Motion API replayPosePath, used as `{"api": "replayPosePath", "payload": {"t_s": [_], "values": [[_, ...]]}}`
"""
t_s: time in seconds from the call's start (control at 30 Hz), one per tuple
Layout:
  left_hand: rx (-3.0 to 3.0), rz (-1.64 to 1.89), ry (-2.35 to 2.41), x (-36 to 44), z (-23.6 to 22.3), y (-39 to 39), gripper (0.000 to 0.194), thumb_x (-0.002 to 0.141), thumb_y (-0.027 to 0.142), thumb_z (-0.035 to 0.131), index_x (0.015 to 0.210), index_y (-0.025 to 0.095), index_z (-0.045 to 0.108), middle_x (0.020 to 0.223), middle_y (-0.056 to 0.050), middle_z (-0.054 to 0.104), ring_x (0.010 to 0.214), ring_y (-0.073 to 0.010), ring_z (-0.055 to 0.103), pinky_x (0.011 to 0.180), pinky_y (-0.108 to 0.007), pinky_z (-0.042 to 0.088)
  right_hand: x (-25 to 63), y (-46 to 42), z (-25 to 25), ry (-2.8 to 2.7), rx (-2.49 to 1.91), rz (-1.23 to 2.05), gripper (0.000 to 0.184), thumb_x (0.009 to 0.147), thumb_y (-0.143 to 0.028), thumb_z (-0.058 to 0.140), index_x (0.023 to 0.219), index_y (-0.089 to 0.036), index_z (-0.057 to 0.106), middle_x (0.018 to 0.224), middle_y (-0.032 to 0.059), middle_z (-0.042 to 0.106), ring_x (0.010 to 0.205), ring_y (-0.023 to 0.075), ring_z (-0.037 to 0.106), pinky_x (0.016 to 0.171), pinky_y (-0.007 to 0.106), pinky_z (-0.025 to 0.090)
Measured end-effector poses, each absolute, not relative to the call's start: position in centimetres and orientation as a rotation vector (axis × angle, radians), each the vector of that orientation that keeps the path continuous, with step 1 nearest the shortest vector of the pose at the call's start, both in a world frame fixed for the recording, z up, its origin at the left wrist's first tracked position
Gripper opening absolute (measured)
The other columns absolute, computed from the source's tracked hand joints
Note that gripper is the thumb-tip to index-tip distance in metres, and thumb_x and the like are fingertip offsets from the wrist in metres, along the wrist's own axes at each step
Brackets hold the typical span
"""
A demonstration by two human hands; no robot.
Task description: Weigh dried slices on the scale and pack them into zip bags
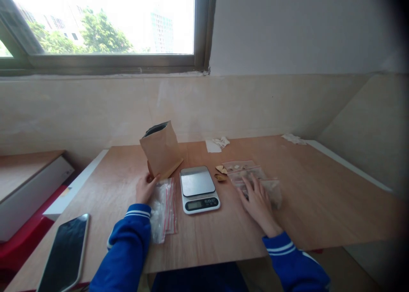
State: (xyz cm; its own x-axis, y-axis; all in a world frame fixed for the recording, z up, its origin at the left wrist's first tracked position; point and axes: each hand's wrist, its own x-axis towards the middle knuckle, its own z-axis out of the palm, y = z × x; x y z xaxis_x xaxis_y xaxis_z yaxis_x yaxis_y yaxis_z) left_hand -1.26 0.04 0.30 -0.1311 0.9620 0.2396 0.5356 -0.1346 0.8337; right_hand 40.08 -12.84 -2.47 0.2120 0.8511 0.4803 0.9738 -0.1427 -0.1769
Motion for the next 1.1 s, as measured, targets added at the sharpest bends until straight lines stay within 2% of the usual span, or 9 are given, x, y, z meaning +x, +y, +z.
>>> {"api": "replayPosePath", "payload": {"t_s": [0.13, 0.23, 0.3, 0.37, 0.47, 0.57, 0.77, 0.93, 1.1], "values": [[1.831, 1.089, 1.707, -1.4, -0.1, -0.1, 0.047, 0.079, 0.056, 0.053, 0.102, 0.017, 0.064, 0.094, -0.009, 0.07, 0.086, -0.0245, 0.064, 0.077, -0.033, 0.047, 41.3, -11.3, -2.4, -1.718, -2.157, -0.359, 0.052, 0.093, -0.04, 0.036, 0.136, -0.015, 0.046, 0.143, 0.0173, 0.042, 0.132, 0.0334, 0.038, 0.103, 0.05, 0.036], [1.866, 1.075, 1.749, -1.5, -0.7, 0.1, 0.045, 0.08, 0.053, 0.052, 0.104, 0.016, 0.062, 0.096, -0.009, 0.069, 0.086, -0.0241, 0.063, 0.075, -0.032, 0.047, 41.2, -9.8, -0.8, -1.937, -2.045, -0.354, 0.049, 0.093, -0.033, 0.037, 0.14, -0.021, 0.042, 0.149, 0.0132, 0.035, 0.137, 0.0334, 0.03, 0.106, 0.053, 0.031], [1.901, 1.077, 1.738, -1.6, -1.1, 0.3, 0.042, 0.08, 0.05, 0.052, 0.104, 0.016, 0.061, 0.096, -0.009, 0.069, 0.086, -0.0239, 0.063, 0.076, -0.033, 0.047, 40.1, -8.7, -0.1, -2.137, -1.852, -0.268, 0.05, 0.092, -0.031, 0.038, 0.142, -0.026, 0.038, 0.152, 0.0087, 0.03, 0.141, 0.0296, 0.025, 0.109, 0.049, 0.029], [1.957, 1.112, 1.718, -1.7, -1.5, 0.5, 0.036, 0.081, 0.045, 0.052, 0.102, 0.017, 0.06, 0.094, -0.009, 0.068, 0.085, -0.0237, 0.062, 0.076, -0.034, 0.046, 38.5, -7.4, -0.2, -2.224, -1.726, -0.151, 0.052, 0.092, -0.033, 0.04, 0.143, -0.025, 0.036, 0.153, 0.009, 0.028, 0.141, 0.0272, 0.023, 0.109, 0.045, 0.031], [2.036, 1.18, 1.718, -1.8, -1.9, 0.5, 0.026, 0.08, 0.036, 0.051, 0.096, 0.018, 0.06, 0.088, -0.008, 0.067, 0.083, -0.0243, 0.061, 0.076, -0.036, 0.046, 36.7, -5.4, -1.2, -2.164, -1.736, -0.066, 0.051, 0.092, -0.034, 0.041, 0.14, -0.019, 0.039, 0.147, 0.0145, 0.037, 0.138, 0.0289, 0.029, 0.108, 0.047, 0.032], [2.053, 1.201, 1.725, -1.8, -2.0, 0.5, 0.021, 0.078, 0.029, 0.05, 0.094, 0.018, 0.059, 0.089, -0.008, 0.067, 0.086, -0.0251, 0.06, 0.077, -0.037, 0.046, 36.4, -4.1, -2.2, -2.118, -1.715, -0.033, 0.042, 0.092, -0.027, 0.04, 0.132, -0.018, 0.048, 0.134, 0.0153, 0.051, 0.128, 0.027, 0.044, 0.104, 0.045, 0.037], [2.03, 1.208, 1.657, -1.7, -2.1, 0.7, 0.029, 0.08, 0.032, 0.051, 0.104, 0.019, 0.058, 0.096, -0.007, 0.067, 0.086, -0.0231, 0.062, 0.076, -0.034, 0.047, 37.0, -3.7, -1.8, -2.005, -1.597, 0.031, 0.035, 0.091, -0.014, 0.036, 0.117, -0.018, 0.06, 0.117, 0.0133, 0.059, 0.113, 0.0241, 0.053, 0.099, 0.042, 0.042], [1.932, 1.227, 1.594, -2.0, -2.8, 1.1, 0.033, 0.078, 0.035, 0.054, 0.107, 0.018, 0.057, 0.093, -0.007, 0.067, 0.081, -0.0222, 0.061, 0.07, -0.033, 0.047, 33.7, -4.8, 1.0, -1.905, -1.403, 0.131, 0.038, 0.093, -0.013, 0.033, 0.121, -0.021, 0.058, 0.114, 0.0105, 0.061, 0.107, 0.0213, 0.058, 0.095, 0.039, 0.046], [1.911, 1.232, 1.556, -1.8, -2.5, 0.9, 0.039, 0.078, 0.035, 0.056, 0.113, 0.017, 0.058, 0.094, -0.005, 0.067, 0.074, -0.0192, 0.06, 0.069, -0.031, 0.048, 28.9, -5.5, 3.8, -2.145, -1.256, 0.173, 0.049, 0.091, -0.009, 0.035, 0.137, -0.026, 0.044, 0.122, 0.0081, 0.06, 0.109, 0.0212, 0.057, 0.094, 0.04, 0.046]]}}
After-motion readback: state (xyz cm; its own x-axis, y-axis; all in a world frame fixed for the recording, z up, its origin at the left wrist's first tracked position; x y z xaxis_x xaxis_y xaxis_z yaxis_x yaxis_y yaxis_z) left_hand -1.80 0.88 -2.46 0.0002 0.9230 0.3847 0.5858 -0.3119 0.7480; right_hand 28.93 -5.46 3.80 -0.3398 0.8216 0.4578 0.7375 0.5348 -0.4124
